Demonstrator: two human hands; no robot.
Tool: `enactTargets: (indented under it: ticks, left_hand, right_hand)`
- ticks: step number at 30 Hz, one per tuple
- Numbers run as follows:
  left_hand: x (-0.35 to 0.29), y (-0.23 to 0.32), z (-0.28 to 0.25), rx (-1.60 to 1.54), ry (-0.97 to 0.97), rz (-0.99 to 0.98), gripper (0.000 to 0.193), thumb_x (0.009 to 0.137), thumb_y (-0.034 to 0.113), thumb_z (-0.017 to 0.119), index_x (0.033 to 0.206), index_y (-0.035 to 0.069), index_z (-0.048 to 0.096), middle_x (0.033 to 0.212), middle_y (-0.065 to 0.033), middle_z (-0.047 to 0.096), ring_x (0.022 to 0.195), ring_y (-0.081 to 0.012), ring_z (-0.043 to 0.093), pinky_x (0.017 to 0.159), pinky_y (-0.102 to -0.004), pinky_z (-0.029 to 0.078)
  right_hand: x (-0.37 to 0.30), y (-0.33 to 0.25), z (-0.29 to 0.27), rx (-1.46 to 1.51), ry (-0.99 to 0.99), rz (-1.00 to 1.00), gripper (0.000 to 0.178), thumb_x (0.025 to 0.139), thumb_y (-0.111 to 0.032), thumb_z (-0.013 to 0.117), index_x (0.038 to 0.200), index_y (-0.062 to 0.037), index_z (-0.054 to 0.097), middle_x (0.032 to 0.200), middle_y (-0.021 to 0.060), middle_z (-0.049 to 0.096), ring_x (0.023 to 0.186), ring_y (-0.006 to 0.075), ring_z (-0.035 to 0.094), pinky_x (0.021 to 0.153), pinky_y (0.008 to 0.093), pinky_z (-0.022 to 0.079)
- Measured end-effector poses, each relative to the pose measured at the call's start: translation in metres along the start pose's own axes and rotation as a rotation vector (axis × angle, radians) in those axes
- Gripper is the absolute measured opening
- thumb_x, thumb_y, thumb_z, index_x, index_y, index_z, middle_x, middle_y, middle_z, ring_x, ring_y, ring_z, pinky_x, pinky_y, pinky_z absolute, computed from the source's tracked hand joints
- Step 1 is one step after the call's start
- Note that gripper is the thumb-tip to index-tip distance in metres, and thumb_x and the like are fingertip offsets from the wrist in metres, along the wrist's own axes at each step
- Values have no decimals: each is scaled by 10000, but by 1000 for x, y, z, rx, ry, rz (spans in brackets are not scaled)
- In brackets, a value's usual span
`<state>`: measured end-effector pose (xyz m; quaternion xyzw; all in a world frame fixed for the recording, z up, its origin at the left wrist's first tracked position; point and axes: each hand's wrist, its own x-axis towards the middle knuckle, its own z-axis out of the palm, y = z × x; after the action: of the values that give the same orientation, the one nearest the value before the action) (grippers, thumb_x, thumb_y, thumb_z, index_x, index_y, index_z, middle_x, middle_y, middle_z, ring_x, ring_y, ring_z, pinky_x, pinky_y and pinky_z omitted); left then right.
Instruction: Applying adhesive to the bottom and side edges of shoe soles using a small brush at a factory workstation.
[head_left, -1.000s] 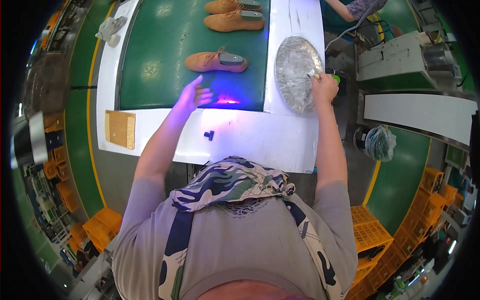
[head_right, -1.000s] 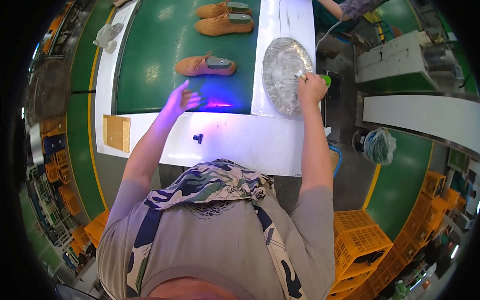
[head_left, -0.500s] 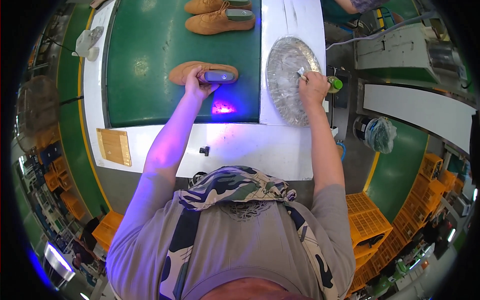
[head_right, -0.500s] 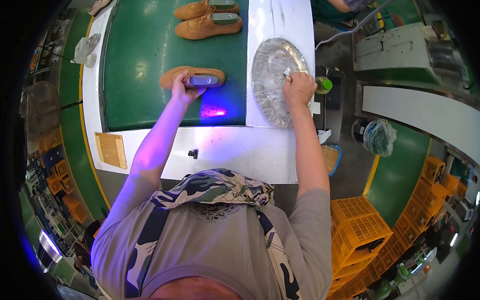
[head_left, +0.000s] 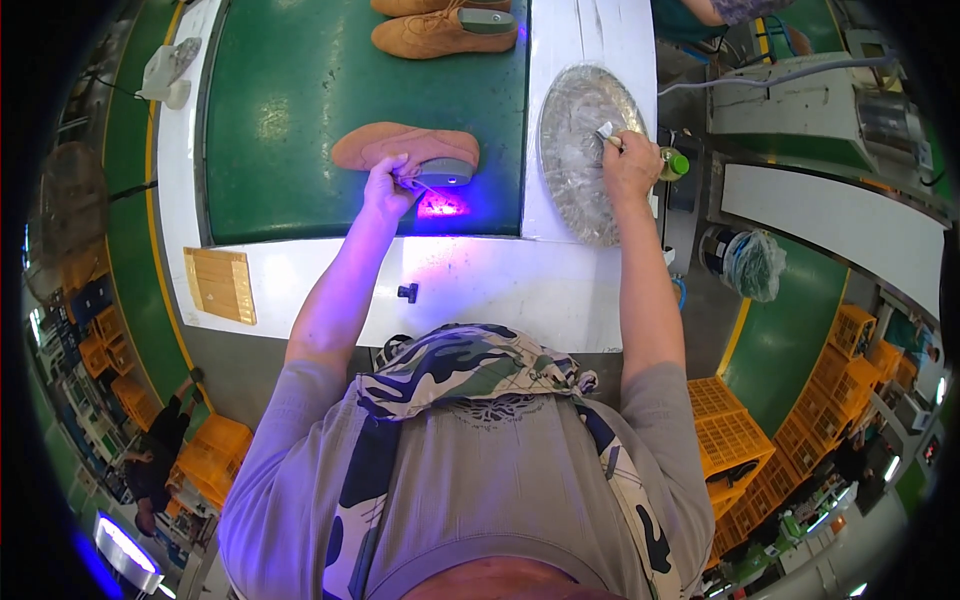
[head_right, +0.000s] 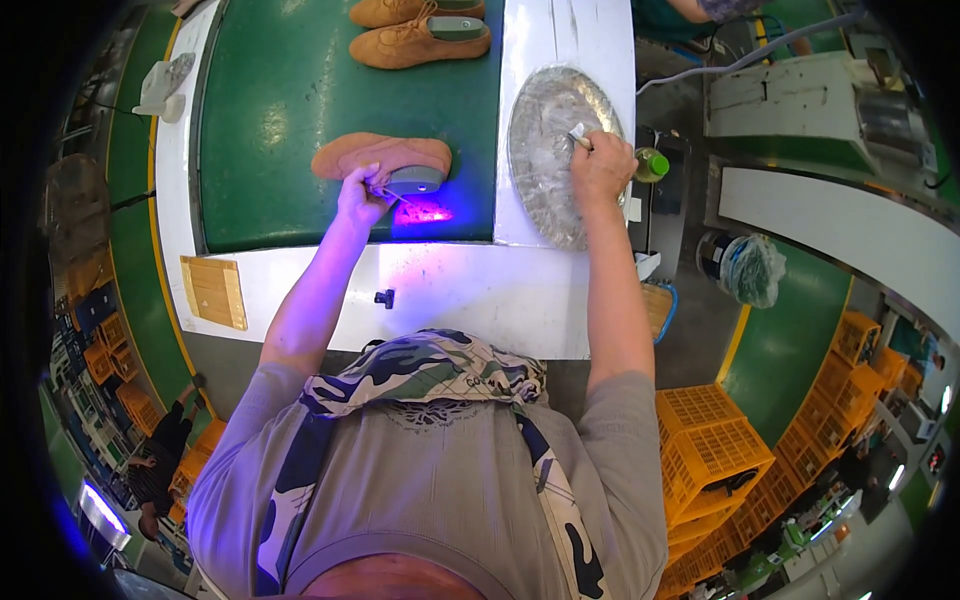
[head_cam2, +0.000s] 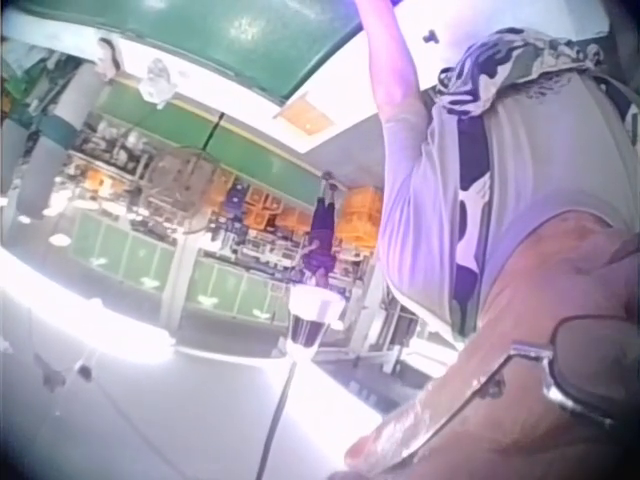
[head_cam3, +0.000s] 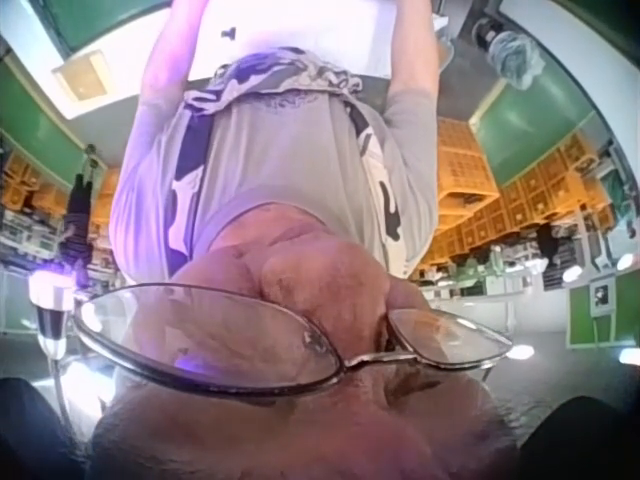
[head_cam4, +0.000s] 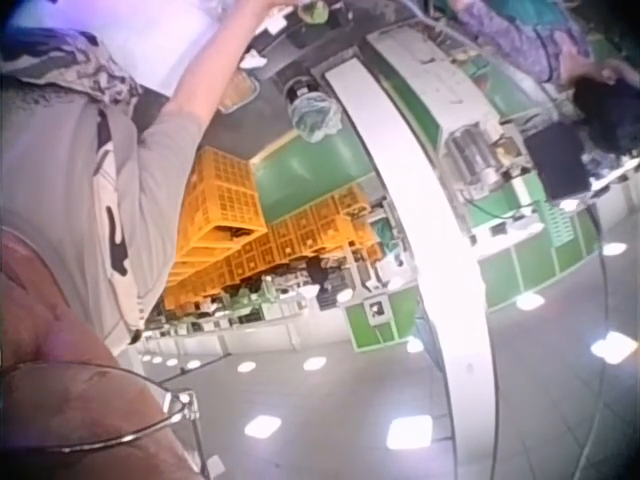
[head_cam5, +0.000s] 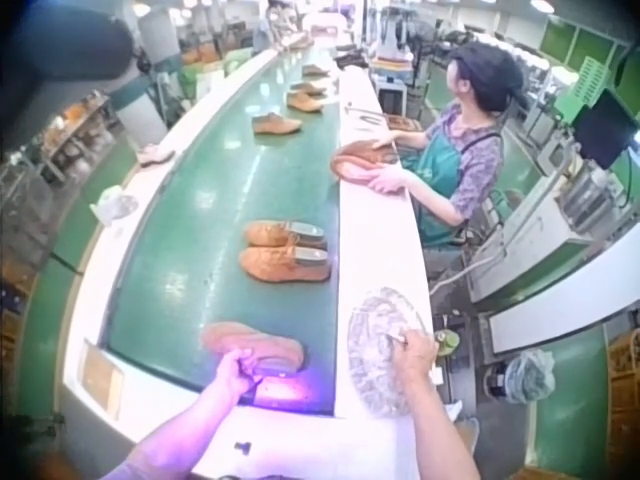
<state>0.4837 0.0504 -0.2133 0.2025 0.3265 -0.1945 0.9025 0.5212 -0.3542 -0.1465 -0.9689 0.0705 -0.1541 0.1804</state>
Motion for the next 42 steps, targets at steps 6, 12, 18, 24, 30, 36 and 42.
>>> enactTargets:
  ticks: [6, 12, 18, 24, 30, 36, 42]
  left_hand:
    - [-9, -12, 16, 83, 210, 50, 213, 825, 81, 705, 706, 131, 535, 591, 5, 504, 561, -149, 498, 636, -321, 473]
    - [-12, -12, 11, 129, 282, 74, 331, 863, 102, 683, 635, 163, 451, 512, 44, 388, 466, -106, 383, 607, -294, 469]
    - [-11, -12, -3, 95, 189, 55, 215, 829, 73, 701, 710, 143, 536, 571, 27, 488, 515, -123, 451, 553, -275, 400]
    - [-18, -17, 9, 112, 330, 77, 191, 811, 61, 708, 736, 138, 550, 578, 26, 507, 521, -123, 471, 577, -267, 435]
    - [-19, -15, -6, 140, 275, 104, 160, 797, 35, 700, 787, 126, 569, 648, 8, 552, 548, -128, 494, 585, -272, 450]
    - [-24, -23, -3, 122, 371, 134, 156, 786, 4, 671, 824, 104, 558, 674, -2, 547, 563, -134, 497, 595, -275, 454]
    - [-44, -29, -1, 142, 301, 130, 181, 774, 0, 628, 937, 64, 583, 673, -13, 533, 595, -153, 521, 603, -282, 462]
  right_hand:
    - [-6, 1, 7, 166, -136, -7, 113, 743, -233, 686, 781, -126, 680, 837, 66, 663, 870, 312, 591, 748, 466, 430]
    - [-9, 0, 6, 179, -168, 15, 117, 745, -229, 684, 789, -122, 682, 822, 80, 658, 876, 319, 596, 753, 474, 432]
    - [23, 5, 8, 125, 8, 38, 131, 749, -239, 674, 784, -114, 691, 811, 101, 659, 820, 344, 606, 712, 484, 456]
    - [9, -4, 4, 192, -262, -63, 135, 743, -232, 677, 796, -109, 698, 820, 111, 665, 836, 348, 609, 745, 467, 472]
    - [-9, 8, -19, 211, -264, -31, 112, 738, -192, 684, 802, -101, 692, 836, 102, 669, 836, 344, 617, 732, 468, 475]
    - [-13, 24, -22, 173, -101, 29, 124, 736, -178, 699, 828, -95, 693, 843, 110, 661, 812, 331, 631, 718, 430, 495]
    - [-30, 18, -32, 308, -299, 158, 160, 760, -215, 678, 843, -79, 684, 839, 133, 648, 789, 351, 625, 700, 441, 497]
